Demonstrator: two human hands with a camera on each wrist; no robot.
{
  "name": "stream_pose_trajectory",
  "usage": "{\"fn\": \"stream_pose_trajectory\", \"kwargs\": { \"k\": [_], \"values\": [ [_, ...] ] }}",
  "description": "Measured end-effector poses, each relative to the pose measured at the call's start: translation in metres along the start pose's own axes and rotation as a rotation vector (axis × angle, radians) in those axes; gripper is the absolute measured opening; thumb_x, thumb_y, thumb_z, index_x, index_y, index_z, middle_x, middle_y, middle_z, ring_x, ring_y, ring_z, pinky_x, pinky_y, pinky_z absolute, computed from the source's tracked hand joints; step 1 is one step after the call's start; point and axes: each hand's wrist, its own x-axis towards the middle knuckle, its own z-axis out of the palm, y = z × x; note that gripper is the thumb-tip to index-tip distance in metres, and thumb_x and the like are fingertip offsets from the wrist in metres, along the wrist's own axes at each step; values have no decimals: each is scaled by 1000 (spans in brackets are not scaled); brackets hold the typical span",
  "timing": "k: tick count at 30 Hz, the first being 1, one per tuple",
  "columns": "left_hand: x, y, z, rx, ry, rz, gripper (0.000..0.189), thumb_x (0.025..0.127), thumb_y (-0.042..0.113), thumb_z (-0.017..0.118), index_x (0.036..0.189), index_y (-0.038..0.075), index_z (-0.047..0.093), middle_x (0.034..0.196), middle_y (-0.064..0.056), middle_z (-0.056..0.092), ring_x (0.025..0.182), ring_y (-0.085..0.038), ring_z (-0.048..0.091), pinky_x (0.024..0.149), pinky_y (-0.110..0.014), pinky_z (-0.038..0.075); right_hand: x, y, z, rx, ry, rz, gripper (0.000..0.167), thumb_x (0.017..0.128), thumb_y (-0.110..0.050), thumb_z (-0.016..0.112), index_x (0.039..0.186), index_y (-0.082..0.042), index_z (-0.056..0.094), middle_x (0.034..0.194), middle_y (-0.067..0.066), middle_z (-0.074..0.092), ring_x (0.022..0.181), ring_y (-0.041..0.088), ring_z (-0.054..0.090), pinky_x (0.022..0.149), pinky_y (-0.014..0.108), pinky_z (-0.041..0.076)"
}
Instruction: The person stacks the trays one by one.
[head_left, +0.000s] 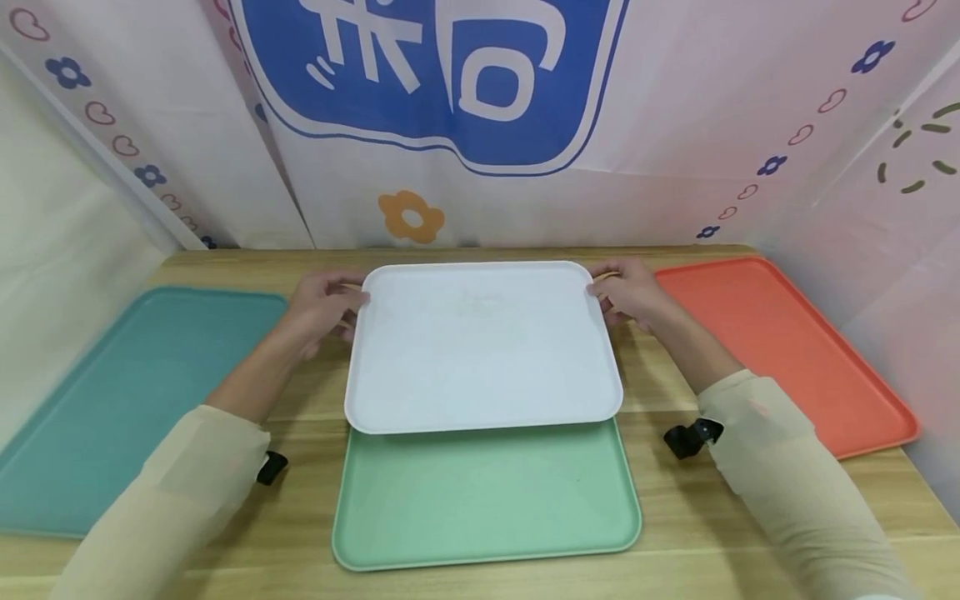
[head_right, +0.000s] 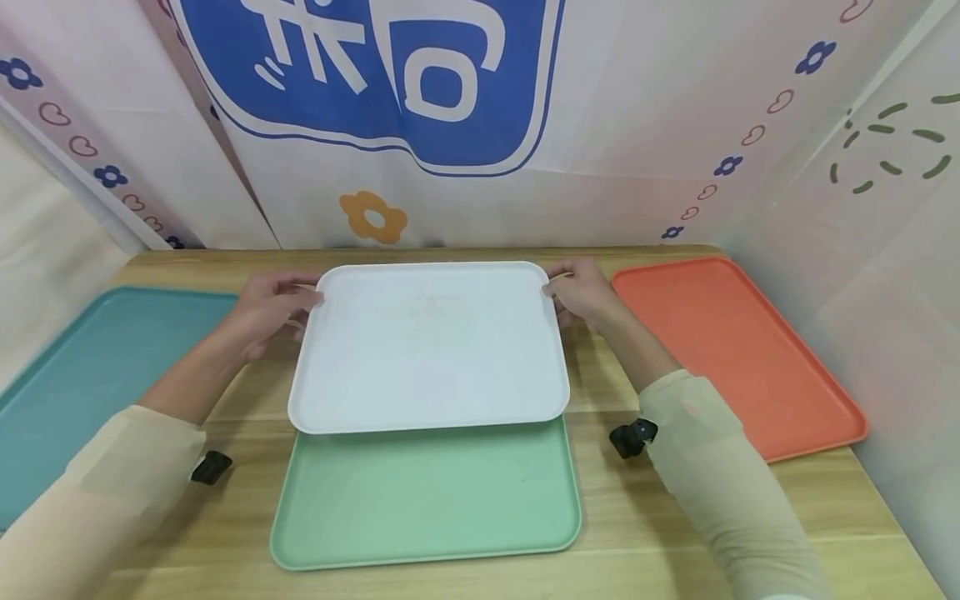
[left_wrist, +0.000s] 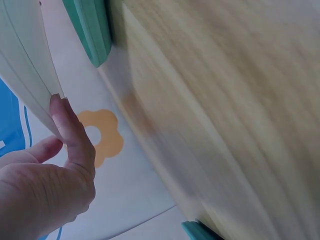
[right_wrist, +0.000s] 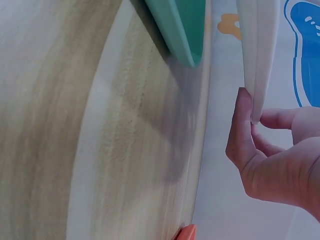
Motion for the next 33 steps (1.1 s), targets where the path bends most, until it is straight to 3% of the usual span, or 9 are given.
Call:
{"fn": "stream_pose_trajectory", "kwargs": {
  "k": [12,33],
  "values": [
    [-6,-5,-1,-18,-25,-1,46,104,6,58,148,-3,50,98,-1,68,70,-13,66,60,-27,62,-6,5,1,-19,-48,15,38,102,-5,57,137,6,52,82,5,65,66,14,63,53,26,57],
    [-12,-13,0,-4,-61,-27,48,105,9,59,149,-4,47,96,1,68,73,-11,66,59,-26,61,-16,12,-1,-52,-94,21,39,103,-6,55,140,5,49,84,5,65,70,15,63,55,27,58]
  ]
}}
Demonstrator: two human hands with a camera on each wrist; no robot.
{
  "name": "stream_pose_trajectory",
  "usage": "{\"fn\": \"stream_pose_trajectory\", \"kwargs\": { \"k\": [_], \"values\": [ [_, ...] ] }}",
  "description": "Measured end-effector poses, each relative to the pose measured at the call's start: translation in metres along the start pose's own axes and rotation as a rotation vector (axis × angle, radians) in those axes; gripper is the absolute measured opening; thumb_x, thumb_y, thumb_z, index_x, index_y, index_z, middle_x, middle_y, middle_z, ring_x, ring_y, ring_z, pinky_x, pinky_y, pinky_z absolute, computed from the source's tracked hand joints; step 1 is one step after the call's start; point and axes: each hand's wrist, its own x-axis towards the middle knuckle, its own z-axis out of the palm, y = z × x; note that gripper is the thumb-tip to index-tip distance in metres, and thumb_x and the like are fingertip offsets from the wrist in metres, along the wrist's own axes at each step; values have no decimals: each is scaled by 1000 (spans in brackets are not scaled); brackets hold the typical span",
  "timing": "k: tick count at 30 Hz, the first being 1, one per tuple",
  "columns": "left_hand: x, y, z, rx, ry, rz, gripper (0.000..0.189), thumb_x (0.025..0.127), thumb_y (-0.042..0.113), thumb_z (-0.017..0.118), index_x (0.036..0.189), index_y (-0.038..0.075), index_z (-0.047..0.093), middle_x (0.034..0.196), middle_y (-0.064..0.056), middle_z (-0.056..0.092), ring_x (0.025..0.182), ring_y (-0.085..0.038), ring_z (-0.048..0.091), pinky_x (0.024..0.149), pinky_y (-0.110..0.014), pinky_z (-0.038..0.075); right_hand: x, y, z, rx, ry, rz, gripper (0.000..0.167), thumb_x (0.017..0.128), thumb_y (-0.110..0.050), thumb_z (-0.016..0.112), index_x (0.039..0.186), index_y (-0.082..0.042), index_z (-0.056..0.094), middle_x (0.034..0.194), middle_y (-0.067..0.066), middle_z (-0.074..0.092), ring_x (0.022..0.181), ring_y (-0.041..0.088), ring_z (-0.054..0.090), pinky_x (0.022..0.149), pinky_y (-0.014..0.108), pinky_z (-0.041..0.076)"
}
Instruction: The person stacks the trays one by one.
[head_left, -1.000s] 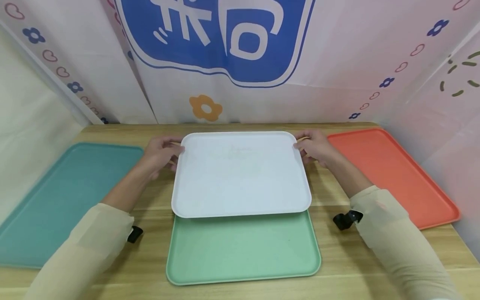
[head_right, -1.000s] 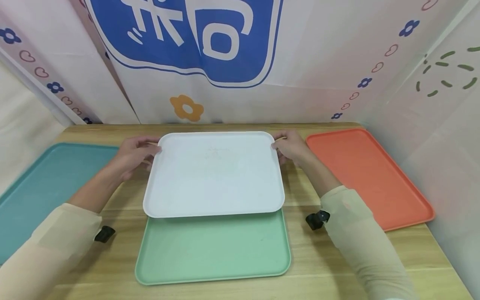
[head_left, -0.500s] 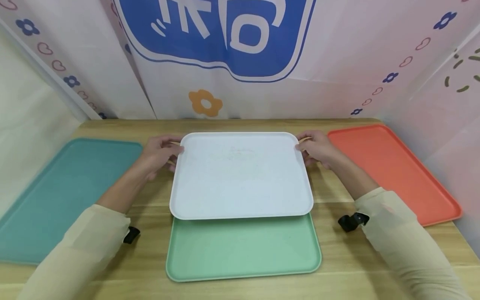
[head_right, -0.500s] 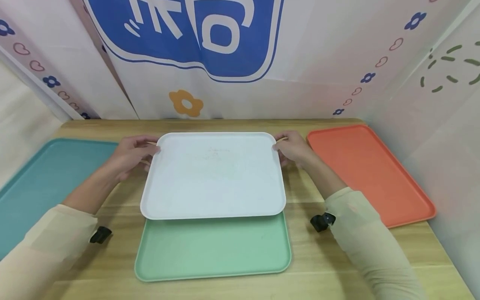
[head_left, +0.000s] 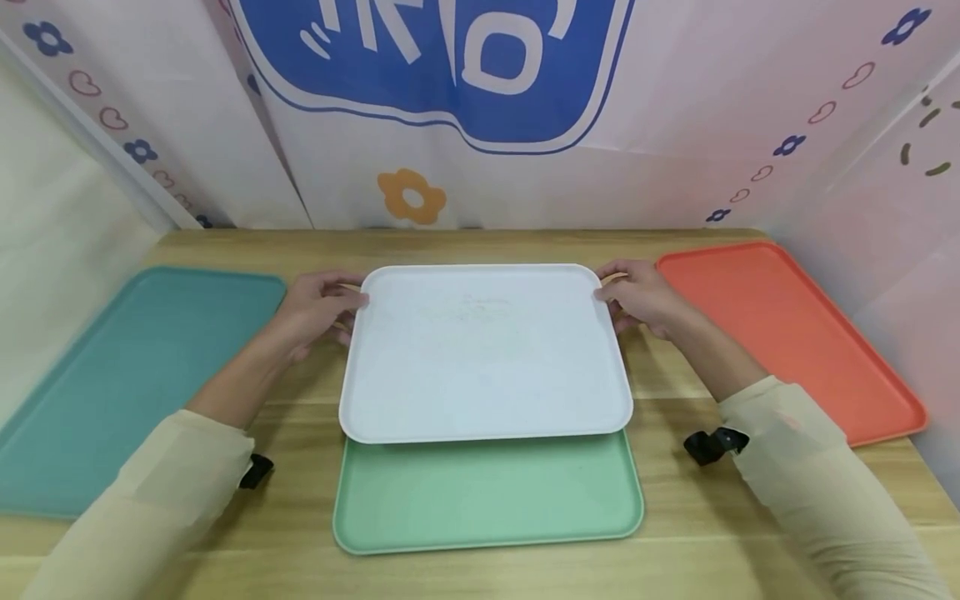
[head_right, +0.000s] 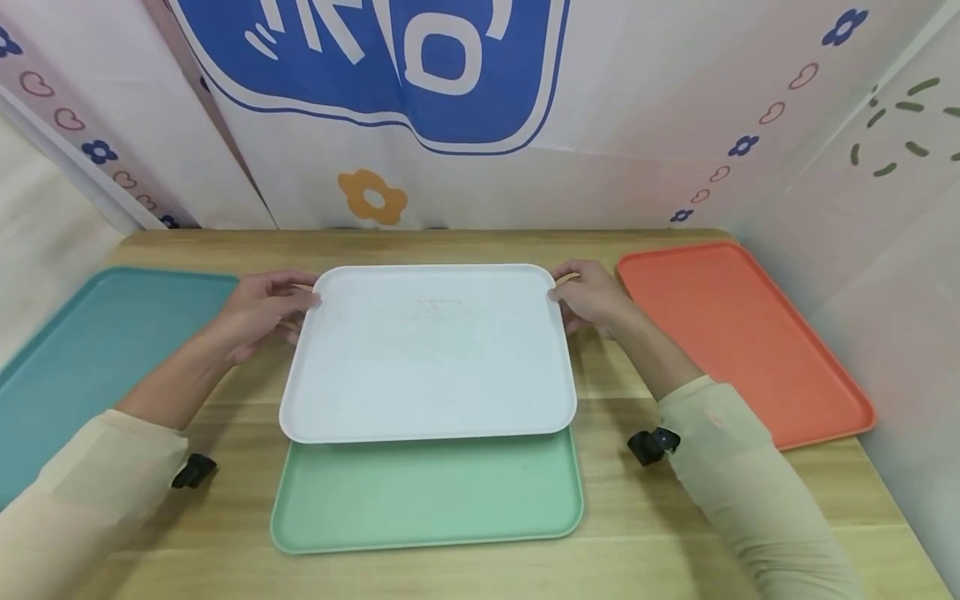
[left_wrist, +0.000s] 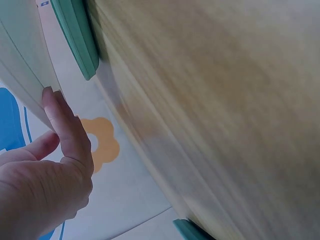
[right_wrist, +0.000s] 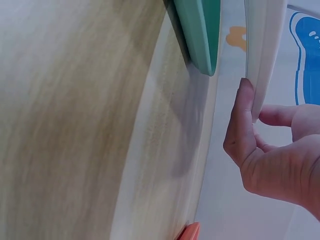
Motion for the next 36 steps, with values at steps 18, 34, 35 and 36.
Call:
{"fn": "stream_pose_trajectory", "kwargs": {
  "k": [18,34,35,36],
  "values": [
    [-7,-3,1,27,-16,-8,50,105,11,59,151,-4,45,112,-12,66,77,-11,67,63,-28,62,-8,1,0,9,-32,-18,42,107,-7,54,148,0,45,87,9,68,68,18,66,55,30,59],
    [-11,-3,-1,0,-52,-10,51,106,12,56,152,-4,42,93,1,69,70,-12,67,58,-29,62,-13,3,2,43,-58,-21,44,106,-3,53,149,-1,43,87,9,69,66,18,65,54,31,60],
    [-12,-3,-1,-3,-54,-13,51,106,13,55,152,-4,42,92,2,69,69,-12,67,58,-30,62,-14,4,3,43,-61,-23,44,106,-3,53,149,-1,43,87,9,69,66,18,66,54,31,60],
    [-12,-2,-1,-8,-56,-16,50,107,13,55,152,-4,42,90,2,69,68,-12,67,57,-30,62,-14,4,3,42,-64,-26,44,106,-3,53,149,0,43,87,9,69,66,18,66,54,31,60]
  ]
}}
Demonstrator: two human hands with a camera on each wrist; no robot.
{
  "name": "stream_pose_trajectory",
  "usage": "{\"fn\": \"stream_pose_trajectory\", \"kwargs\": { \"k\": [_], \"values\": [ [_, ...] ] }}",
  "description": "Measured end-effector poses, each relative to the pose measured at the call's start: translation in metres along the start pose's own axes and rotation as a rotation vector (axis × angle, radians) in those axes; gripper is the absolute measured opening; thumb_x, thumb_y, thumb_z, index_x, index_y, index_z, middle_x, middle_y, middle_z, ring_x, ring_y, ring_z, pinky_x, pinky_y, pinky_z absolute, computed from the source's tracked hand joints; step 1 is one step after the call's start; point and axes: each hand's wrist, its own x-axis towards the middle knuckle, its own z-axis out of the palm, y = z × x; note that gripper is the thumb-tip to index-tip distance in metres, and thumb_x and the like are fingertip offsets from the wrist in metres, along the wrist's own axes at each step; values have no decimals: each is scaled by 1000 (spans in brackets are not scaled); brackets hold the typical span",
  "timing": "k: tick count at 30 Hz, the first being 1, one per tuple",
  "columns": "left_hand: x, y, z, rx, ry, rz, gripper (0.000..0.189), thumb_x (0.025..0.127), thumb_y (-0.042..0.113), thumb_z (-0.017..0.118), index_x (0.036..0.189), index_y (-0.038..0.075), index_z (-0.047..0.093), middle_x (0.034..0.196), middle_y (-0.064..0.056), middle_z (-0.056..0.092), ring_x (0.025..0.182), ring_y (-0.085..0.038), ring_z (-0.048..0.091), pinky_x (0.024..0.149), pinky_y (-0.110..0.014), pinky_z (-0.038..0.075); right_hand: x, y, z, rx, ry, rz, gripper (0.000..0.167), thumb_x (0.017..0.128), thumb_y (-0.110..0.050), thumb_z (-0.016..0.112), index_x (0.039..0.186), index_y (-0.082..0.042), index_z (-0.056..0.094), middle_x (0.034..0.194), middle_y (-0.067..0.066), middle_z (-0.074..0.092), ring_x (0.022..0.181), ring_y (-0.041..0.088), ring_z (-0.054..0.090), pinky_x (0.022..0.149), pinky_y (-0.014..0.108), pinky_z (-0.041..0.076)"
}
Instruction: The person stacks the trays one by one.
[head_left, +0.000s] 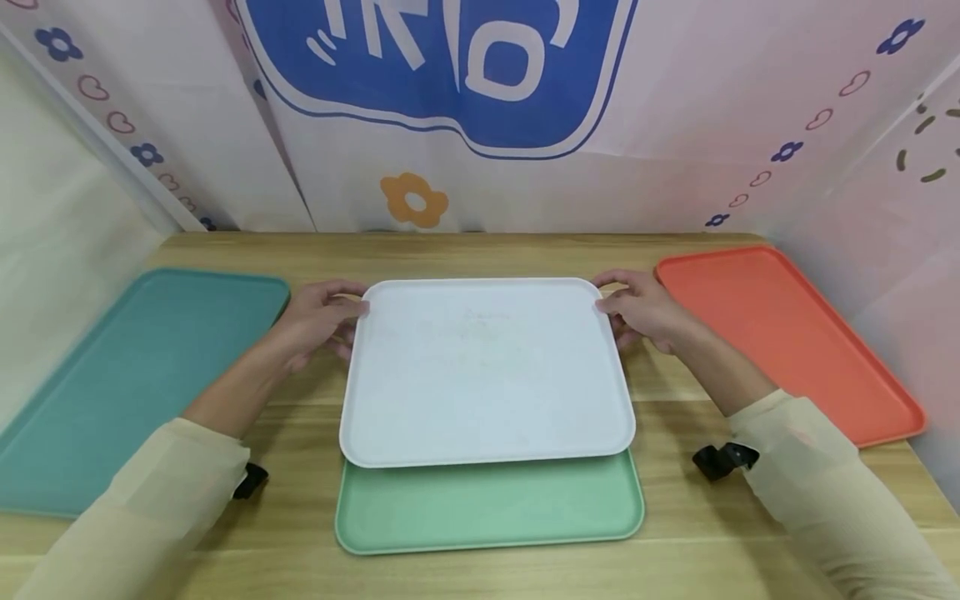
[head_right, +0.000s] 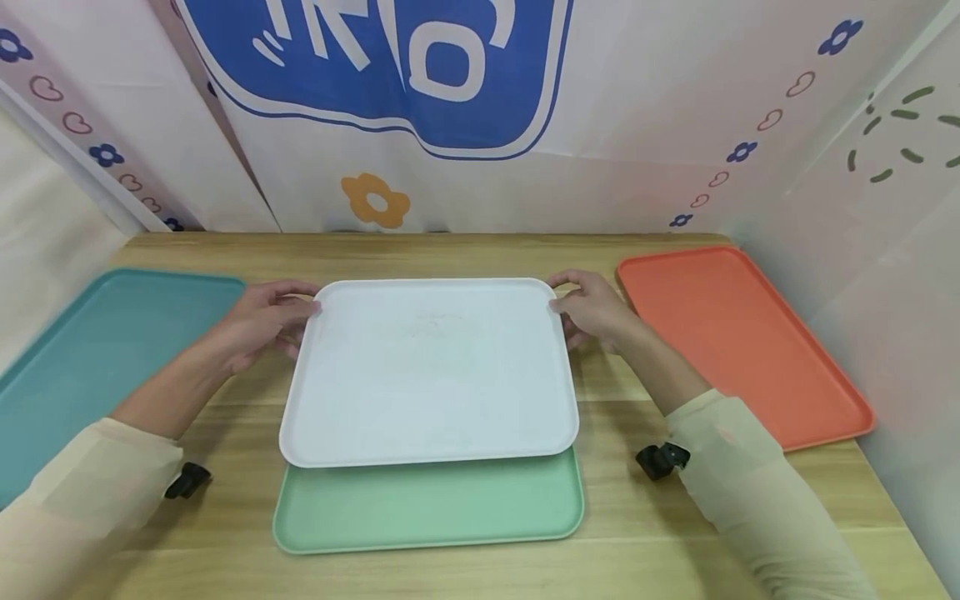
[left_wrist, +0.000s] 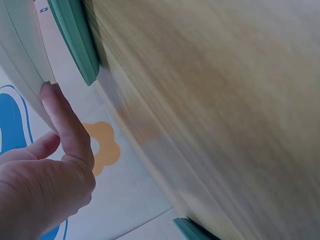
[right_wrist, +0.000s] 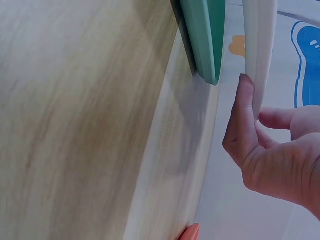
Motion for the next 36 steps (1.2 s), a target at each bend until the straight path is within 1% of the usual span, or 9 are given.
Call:
{"fn": "stream_pose_trajectory", "kwargs": {
  "k": [3,8,12,15,19,26,31,36],
  "values": [
    [-1,0,0,-13,-6,-6,48,107,13,54,150,-5,43,87,1,70,66,-12,67,56,-31,62,-1,0,0,-2,-8,-8,43,106,-3,52,148,1,43,88,10,69,66,19,66,56,32,61],
    [-2,0,1,-24,-19,-8,47,108,13,53,149,-6,42,88,0,70,66,-13,68,56,-32,62,-3,1,-1,-20,-8,-6,40,106,-4,51,146,0,45,90,10,69,68,19,66,57,34,62],
    [-2,0,1,-32,-23,-2,46,108,12,53,149,-6,42,86,0,70,65,-13,68,55,-31,62,-4,1,-2,-42,-9,-11,40,106,-5,53,145,1,46,93,11,68,72,19,65,61,35,63],
    [-3,0,1,-28,-23,5,46,107,12,53,148,-7,42,85,-1,69,65,-13,67,55,-32,62,-4,1,-2,-49,-6,-10,41,105,-4,54,145,1,46,94,12,68,74,19,65,62,36,64],
    [-3,1,0,-18,-31,12,45,108,11,52,147,-7,42,87,-2,69,65,-14,67,56,-32,62,-4,2,-1,-58,8,-8,41,105,-4,55,146,1,47,97,12,68,77,19,64,62,34,63],
    [-4,1,-1,-22,-56,21,42,109,11,51,147,-7,43,88,-4,71,64,-15,68,57,-33,63,-6,0,0,-79,35,-8,37,105,-5,55,142,2,50,106,13,58,86,20,56,61,31,62],
    [-5,0,-1,-25,-71,27,42,108,11,51,146,-8,43,89,-5,71,65,-16,69,57,-34,63,-9,0,0,-77,33,12,36,104,-2,56,139,5,50,107,14,54,86,20,55,63,32,63],
    [-7,-1,-1,-27,-79,23,41,108,11,51,144,-8,44,89,-6,70,66,-16,69,57,-35,63,-11,-2,0,-79,21,16,39,104,-2,56,142,4,49,110,16,56,85,20,56,63,32,63]
  ]
}}
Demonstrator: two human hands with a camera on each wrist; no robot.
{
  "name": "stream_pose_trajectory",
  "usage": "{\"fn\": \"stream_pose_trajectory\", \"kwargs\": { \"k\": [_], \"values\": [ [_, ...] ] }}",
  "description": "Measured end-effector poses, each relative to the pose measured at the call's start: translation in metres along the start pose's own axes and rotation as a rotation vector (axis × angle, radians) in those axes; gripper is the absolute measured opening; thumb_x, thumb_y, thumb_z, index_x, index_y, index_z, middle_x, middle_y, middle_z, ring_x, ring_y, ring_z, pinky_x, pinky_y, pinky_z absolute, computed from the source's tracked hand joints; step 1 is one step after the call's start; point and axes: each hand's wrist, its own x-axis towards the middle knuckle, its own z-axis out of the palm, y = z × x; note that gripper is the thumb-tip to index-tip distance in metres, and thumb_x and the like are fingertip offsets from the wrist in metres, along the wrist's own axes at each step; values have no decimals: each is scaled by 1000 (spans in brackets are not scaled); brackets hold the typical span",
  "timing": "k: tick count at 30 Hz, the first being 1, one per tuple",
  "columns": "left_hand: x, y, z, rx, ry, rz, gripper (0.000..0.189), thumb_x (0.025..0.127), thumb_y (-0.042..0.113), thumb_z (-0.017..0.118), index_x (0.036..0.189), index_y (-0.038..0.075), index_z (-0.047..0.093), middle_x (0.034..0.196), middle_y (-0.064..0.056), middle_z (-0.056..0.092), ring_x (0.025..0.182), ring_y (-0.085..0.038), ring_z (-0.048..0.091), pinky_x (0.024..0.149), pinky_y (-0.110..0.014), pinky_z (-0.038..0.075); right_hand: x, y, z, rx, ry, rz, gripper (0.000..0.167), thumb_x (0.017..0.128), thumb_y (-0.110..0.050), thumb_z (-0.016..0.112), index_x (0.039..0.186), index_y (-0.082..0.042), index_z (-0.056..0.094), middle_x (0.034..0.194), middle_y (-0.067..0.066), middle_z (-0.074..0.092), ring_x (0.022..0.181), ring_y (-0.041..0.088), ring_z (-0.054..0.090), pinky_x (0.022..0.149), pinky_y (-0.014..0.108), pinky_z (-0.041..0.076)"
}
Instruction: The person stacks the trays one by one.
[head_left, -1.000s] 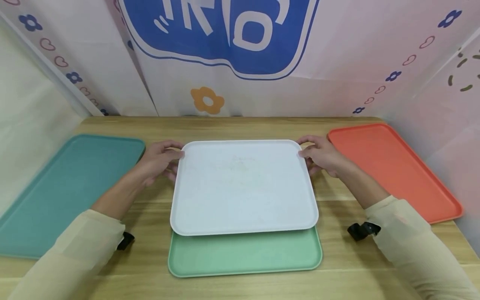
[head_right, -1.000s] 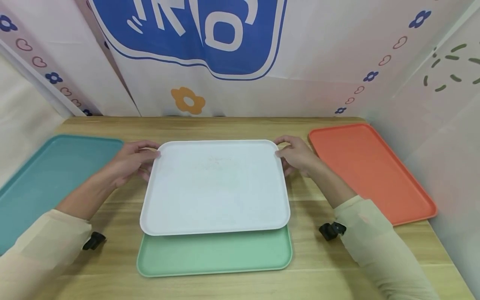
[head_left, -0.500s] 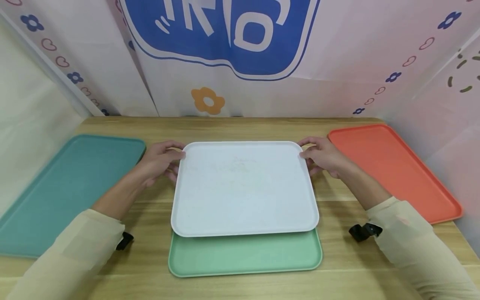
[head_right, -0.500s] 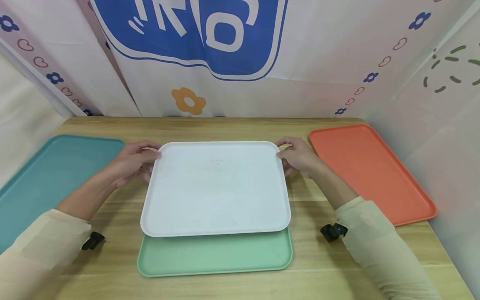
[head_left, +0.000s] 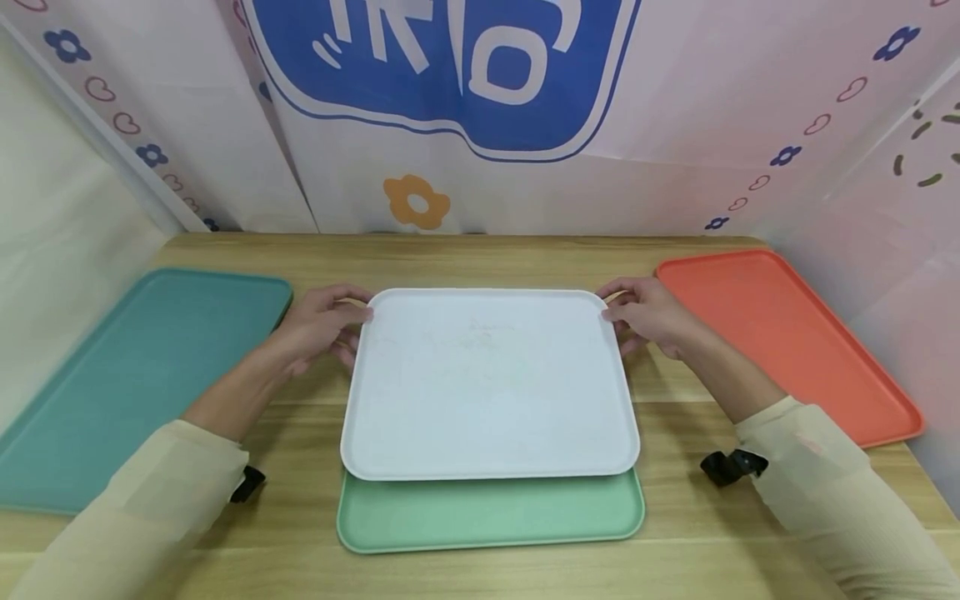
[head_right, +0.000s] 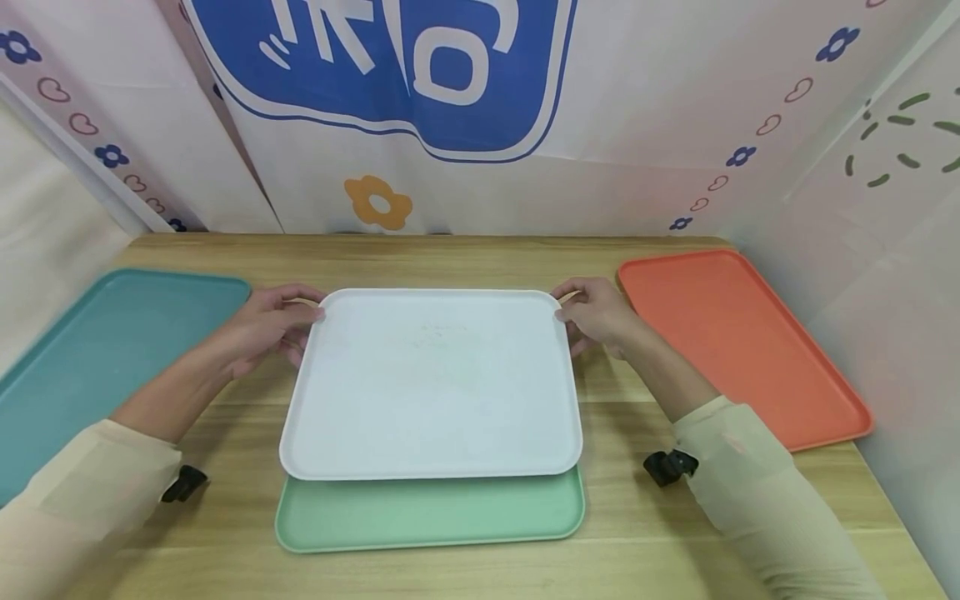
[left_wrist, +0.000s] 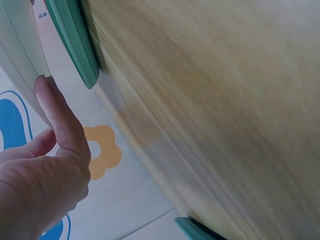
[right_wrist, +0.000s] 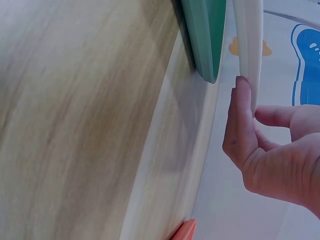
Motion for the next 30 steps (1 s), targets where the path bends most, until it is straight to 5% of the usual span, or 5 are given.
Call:
{"fn": "stream_pose_trajectory", "kwargs": {
  "k": [30],
  "values": [
    [-8,-7,-2,46,-99,-43,38,110,10,48,143,-10,43,105,-18,66,71,-25,73,67,-46,66,-4,7,6,42,-60,-6,37,103,5,54,140,5,49,108,19,59,79,22,66,60,40,65]
  ]
}}
